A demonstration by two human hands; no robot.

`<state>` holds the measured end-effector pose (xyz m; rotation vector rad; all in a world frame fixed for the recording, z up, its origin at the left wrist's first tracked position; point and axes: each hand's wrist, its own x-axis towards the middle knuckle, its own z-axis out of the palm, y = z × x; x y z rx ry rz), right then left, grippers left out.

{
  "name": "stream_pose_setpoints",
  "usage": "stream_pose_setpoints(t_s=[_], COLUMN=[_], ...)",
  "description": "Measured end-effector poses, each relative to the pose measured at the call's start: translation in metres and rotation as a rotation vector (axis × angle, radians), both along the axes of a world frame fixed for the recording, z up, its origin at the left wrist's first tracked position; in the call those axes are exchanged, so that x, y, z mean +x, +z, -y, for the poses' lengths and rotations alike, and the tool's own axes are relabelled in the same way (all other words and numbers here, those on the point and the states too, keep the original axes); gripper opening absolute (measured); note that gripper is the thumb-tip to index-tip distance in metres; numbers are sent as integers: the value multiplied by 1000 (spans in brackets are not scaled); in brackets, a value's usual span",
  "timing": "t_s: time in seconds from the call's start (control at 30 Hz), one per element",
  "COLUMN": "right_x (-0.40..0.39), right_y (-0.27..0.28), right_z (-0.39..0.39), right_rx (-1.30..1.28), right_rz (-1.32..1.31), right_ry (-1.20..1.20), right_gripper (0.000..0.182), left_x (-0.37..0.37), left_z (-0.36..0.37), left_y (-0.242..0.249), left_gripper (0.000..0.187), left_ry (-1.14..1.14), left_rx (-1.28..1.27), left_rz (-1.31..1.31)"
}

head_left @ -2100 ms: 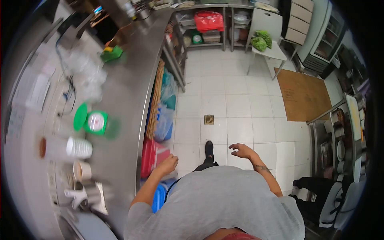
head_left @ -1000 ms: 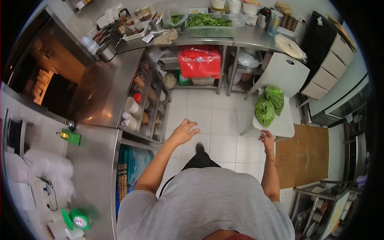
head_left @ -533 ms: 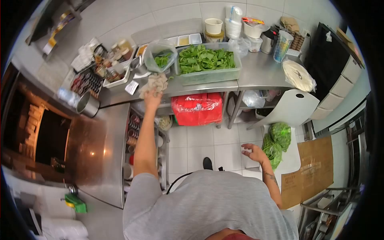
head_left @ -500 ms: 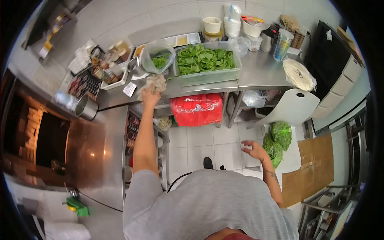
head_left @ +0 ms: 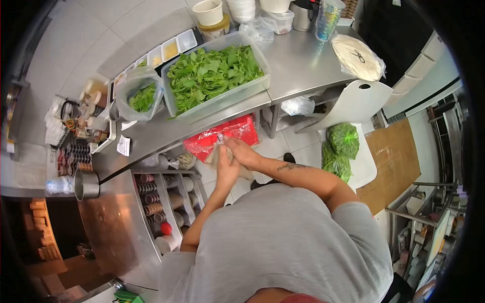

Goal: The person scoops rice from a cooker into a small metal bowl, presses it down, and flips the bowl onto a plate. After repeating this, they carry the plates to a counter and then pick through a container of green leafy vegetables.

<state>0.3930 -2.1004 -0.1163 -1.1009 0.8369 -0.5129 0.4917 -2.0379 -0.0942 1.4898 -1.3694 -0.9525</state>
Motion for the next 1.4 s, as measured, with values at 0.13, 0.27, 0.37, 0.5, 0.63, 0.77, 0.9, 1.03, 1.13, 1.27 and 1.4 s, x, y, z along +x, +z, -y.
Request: stream_pose_setpoints(t_s=[0.13, 0.27, 0.37, 0.5, 0.63, 0.77, 0.9, 1.03, 1.13, 1.27, 1.4], right_x=[26, 49, 23, -37, -86, -127, -142, -154, -148, -106, -40], right_y=[2, 59, 84, 104, 106, 80, 91, 109, 112, 111, 93], right_z=[18, 28, 41, 81, 147, 186, 190, 200, 210, 244, 275], right_rx=[-398, -542, -796, -949, -1430, -1315, -1241, -1127, -1232, -1242, -1299], right_rz=[-82, -84, 77, -99, -418, -531, -492, -480, -417, -187, -200], right_ry=[164, 232, 198, 200, -18, 210, 296, 307, 170, 102, 201], right_gripper=[63, 56, 50, 37, 27, 23, 18, 13, 11, 13, 16], left_x=[27, 70, 139, 200, 134, 53, 20, 11, 21, 61, 79], left_z=[-3, 7, 37, 71, 107, 167, 206, 200, 192, 194, 205], left_y=[12, 61, 53, 20, 69, 97, 76, 82, 106, 107, 91], left_gripper=[34, 22, 21, 29, 21, 20, 24, 21, 13, 12, 20], left_ry=[118, 419, 645, 756, 613, 115, -29, -211, -113, 192, 249], left_rx=[51, -181, -407, -179, -276, -381, -235, -57, -121, -173, -268], left_rz=[-117, 315, 516, 1036, 658, 629, 973, 827, 634, 711, 644])
